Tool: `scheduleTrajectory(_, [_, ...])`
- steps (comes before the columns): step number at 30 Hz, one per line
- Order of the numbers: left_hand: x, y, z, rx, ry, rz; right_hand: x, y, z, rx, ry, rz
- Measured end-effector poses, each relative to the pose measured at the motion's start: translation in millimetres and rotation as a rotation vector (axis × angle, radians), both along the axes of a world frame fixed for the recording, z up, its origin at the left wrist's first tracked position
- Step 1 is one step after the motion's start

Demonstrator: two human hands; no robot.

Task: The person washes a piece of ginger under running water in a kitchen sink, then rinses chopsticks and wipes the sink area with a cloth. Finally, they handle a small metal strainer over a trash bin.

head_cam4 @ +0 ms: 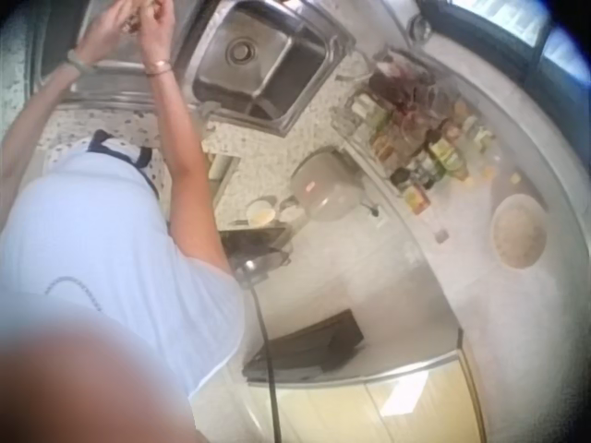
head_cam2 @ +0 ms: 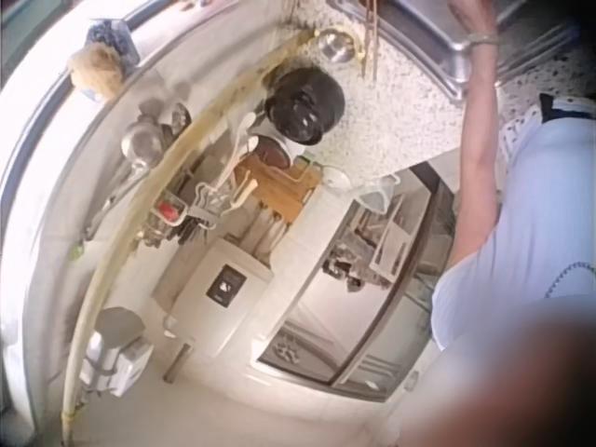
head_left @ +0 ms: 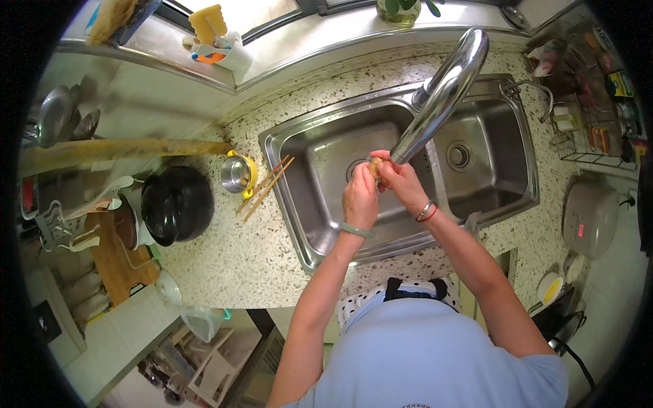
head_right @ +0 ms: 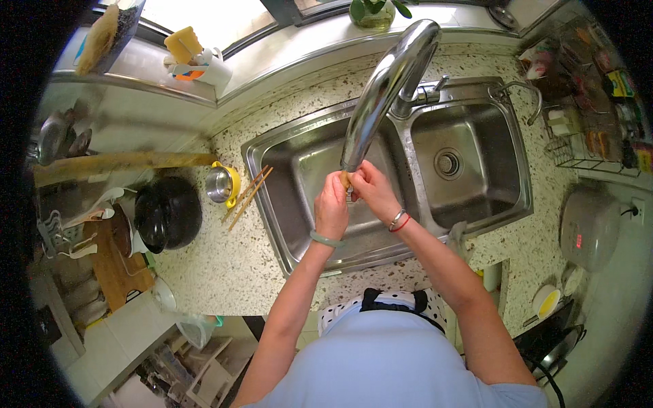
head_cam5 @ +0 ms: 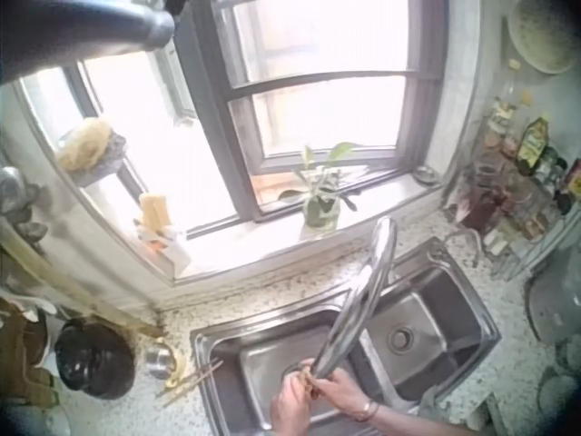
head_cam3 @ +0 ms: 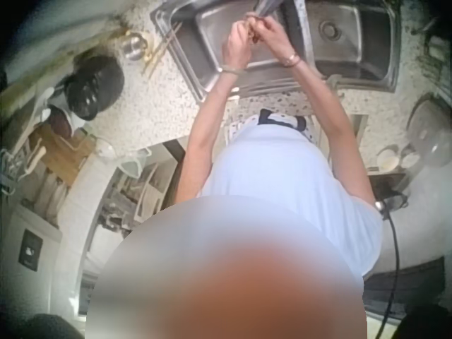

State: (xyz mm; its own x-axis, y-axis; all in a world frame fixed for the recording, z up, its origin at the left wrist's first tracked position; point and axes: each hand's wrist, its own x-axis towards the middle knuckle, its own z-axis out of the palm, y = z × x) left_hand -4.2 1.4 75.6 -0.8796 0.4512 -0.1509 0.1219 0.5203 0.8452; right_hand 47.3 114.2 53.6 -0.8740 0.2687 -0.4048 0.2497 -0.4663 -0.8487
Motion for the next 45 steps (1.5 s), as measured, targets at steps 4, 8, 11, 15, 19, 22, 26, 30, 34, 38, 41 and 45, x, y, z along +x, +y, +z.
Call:
scheduleTrajectory(4, [1,-1,3,0.036,0.016,0.000,0,0,-5,0.023,0.008,0.007])
scheduleTrajectory(8, [0,-3,1,0.080,-0.227,0.048,2,-3,-9,0.058,0.031,0.027])
scheduleTrajectory(11, [-1,0,7,0.069,-0.255,0.039,4,0,-7,-0.011,0.051,0.000])
scheduleTrajectory(15, [0,1,4,-0.006,-0.020,-0.004,-1,-1,-6,0.030,0.011,0.001])
scheduleTrajectory(19, [-1,-1,-1,0.077,-0.164,0.051,-2,0,-7,0.080,0.029,0.028])
scheduleTrajectory(22, [-2,-5,-11,0.146,-0.332,0.055,2,1,-8,0.060,0.046,0.024])
scheduleTrajectory(26, [-2,0,-6,0.133,-0.151,0.027,3,4,9,0.050,0.003,0.016])
scheduleTrajectory(30, [-3,1,11,0.028,-0.009,-0.030,-4,6,14,-0.030,-0.061,0.005])
scheduleTrajectory(34, [-3,-3,-2,0.177,-0.139,-0.005,-5,11,19,-0.187,-0.053,0.027])
scheduleTrajectory(38, [-8,-7,-13,0.315,-0.585,0.037,-5,6,21,-0.253,-0.029,-0.042])
scheduleTrajectory(41, [-9,-5,-10,0.303,-0.678,0.086,-3,10,17,-0.266,-0.037,0.009])
scheduleTrajectory(45, [-9,-4,-8,0.238,-0.675,0.053,-9,11,18,-0.003,-0.126,0.035])
